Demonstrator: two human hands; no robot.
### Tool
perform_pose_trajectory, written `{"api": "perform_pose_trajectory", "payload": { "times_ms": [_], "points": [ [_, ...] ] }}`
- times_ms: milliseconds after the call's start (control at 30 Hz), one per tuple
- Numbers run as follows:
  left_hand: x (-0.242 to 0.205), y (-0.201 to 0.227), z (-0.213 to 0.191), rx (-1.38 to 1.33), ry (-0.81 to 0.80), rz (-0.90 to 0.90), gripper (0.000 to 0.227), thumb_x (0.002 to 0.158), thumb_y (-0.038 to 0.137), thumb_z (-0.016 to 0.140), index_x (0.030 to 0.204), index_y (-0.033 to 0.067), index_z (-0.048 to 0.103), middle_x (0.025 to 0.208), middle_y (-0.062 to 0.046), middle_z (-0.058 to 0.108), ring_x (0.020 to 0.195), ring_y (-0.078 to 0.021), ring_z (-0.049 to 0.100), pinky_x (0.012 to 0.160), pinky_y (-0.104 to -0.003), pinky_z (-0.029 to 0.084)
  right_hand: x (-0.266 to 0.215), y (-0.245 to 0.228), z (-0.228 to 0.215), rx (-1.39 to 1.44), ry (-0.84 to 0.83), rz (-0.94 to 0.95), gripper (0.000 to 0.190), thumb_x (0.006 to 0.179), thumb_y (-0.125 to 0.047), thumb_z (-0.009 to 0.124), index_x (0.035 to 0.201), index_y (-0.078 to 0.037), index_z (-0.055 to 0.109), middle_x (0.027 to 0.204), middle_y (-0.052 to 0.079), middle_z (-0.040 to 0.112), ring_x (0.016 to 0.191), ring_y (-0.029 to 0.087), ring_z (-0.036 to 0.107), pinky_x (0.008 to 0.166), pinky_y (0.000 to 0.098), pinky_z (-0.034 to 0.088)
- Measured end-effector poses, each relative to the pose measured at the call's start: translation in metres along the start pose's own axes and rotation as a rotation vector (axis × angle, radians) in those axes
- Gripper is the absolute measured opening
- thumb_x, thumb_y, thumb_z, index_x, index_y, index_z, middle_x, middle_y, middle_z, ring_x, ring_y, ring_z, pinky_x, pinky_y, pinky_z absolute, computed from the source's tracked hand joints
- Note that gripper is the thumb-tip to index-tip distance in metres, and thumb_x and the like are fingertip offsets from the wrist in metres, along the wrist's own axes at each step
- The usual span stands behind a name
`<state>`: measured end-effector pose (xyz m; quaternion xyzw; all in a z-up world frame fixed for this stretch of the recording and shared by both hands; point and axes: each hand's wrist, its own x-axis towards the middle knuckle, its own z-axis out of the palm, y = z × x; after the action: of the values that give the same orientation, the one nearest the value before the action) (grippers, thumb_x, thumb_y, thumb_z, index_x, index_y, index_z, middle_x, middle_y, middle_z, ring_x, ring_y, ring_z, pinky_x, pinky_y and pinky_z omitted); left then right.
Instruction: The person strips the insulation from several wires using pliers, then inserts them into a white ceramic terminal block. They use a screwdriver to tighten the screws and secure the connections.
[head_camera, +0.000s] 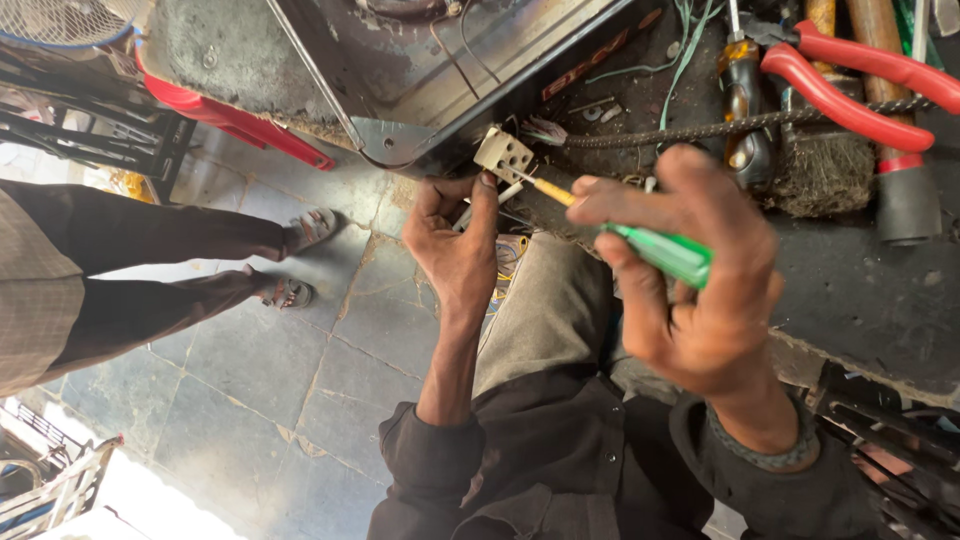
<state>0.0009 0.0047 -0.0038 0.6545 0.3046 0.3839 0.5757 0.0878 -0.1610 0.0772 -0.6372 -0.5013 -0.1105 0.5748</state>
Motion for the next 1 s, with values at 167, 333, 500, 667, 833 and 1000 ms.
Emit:
{"api": "perform_pose_trajectory", "payload": {
  "times_ms": [167, 333, 500, 667, 833, 1000],
  "points": [
    [0.000, -0.005, -0.001, 0.003, -0.013, 0.024, 0.011, 0.097, 0.007, 0.074, 0.092, 0.0005, 0.067, 0.088, -0.004, 0.071, 0.082, -0.0070, 0.063, 0.081, -0.025, 0.053, -0.004, -0.017, 0.005, -0.239, 0.075, 0.149, 0.055, 0.100, 0.003, 0.077, 0.135, 0.005, 0.036, 0.113, 0.026, 0.072, 0.101, 0.026, 0.080, 0.070, 0.0224, 0.056],
    [0.000, 0.002, 0.000, 0.006, -0.017, 0.025, 0.011, 0.097, 0.010, 0.075, 0.094, 0.0015, 0.067, 0.089, -0.004, 0.072, 0.082, -0.0074, 0.065, 0.081, -0.024, 0.054, 0.012, -0.034, 0.007, -0.264, 0.087, 0.168, 0.046, 0.106, -0.002, 0.084, 0.134, 0.004, 0.048, 0.121, 0.014, 0.068, 0.105, 0.021, 0.077, 0.088, 0.0288, 0.066],
    [-0.008, 0.017, 0.009, -0.111, 0.064, -0.259, 0.018, 0.093, 0.011, 0.074, 0.103, -0.0005, 0.065, 0.088, -0.010, 0.074, 0.069, -0.0101, 0.061, 0.061, -0.027, 0.047, 0.036, -0.043, -0.036, -0.736, -0.288, -0.026, 0.032, 0.093, -0.014, 0.093, 0.113, -0.004, 0.070, 0.103, 0.007, 0.068, 0.085, 0.023, 0.069, 0.067, 0.0307, 0.054],
    [-0.009, 0.017, 0.016, -0.084, 0.034, -0.053, 0.036, 0.100, 0.009, 0.069, 0.132, -0.0072, 0.066, 0.116, -0.015, 0.076, 0.100, -0.0105, 0.068, 0.089, -0.026, 0.055, 0.056, -0.037, -0.050, -0.996, -0.659, -0.471, 0.027, 0.083, -0.019, 0.075, 0.103, -0.003, 0.078, 0.075, 0.002, 0.063, 0.065, 0.015, 0.065, 0.052, 0.0245, 0.046],
    [-0.005, 0.009, 0.010, 0.002, 0.013, -0.046, 0.032, 0.100, 0.008, 0.069, 0.129, -0.0041, 0.069, 0.112, -0.015, 0.078, 0.099, -0.0136, 0.072, 0.093, -0.027, 0.057, 0.058, -0.015, -0.048, -1.138, -0.797, -0.949, 0.036, 0.086, -0.017, 0.060, 0.103, 0.008, 0.081, 0.063, 0.001, 0.055, 0.055, 0.010, 0.052, 0.047, 0.0219, 0.036],
    [-0.005, 0.001, 0.010, 0.019, 0.024, 0.036, 0.028, 0.099, 0.007, 0.070, 0.125, -0.0031, 0.071, 0.110, -0.015, 0.079, 0.100, -0.0140, 0.073, 0.096, -0.029, 0.059, 0.043, 0.001, -0.056, -1.161, -0.837, -1.004, 0.036, 0.086, -0.015, 0.062, 0.104, 0.008, 0.082, 0.059, 0.000, 0.051, 0.054, 0.011, 0.053, 0.045, 0.0222, 0.035]
  ]
}}
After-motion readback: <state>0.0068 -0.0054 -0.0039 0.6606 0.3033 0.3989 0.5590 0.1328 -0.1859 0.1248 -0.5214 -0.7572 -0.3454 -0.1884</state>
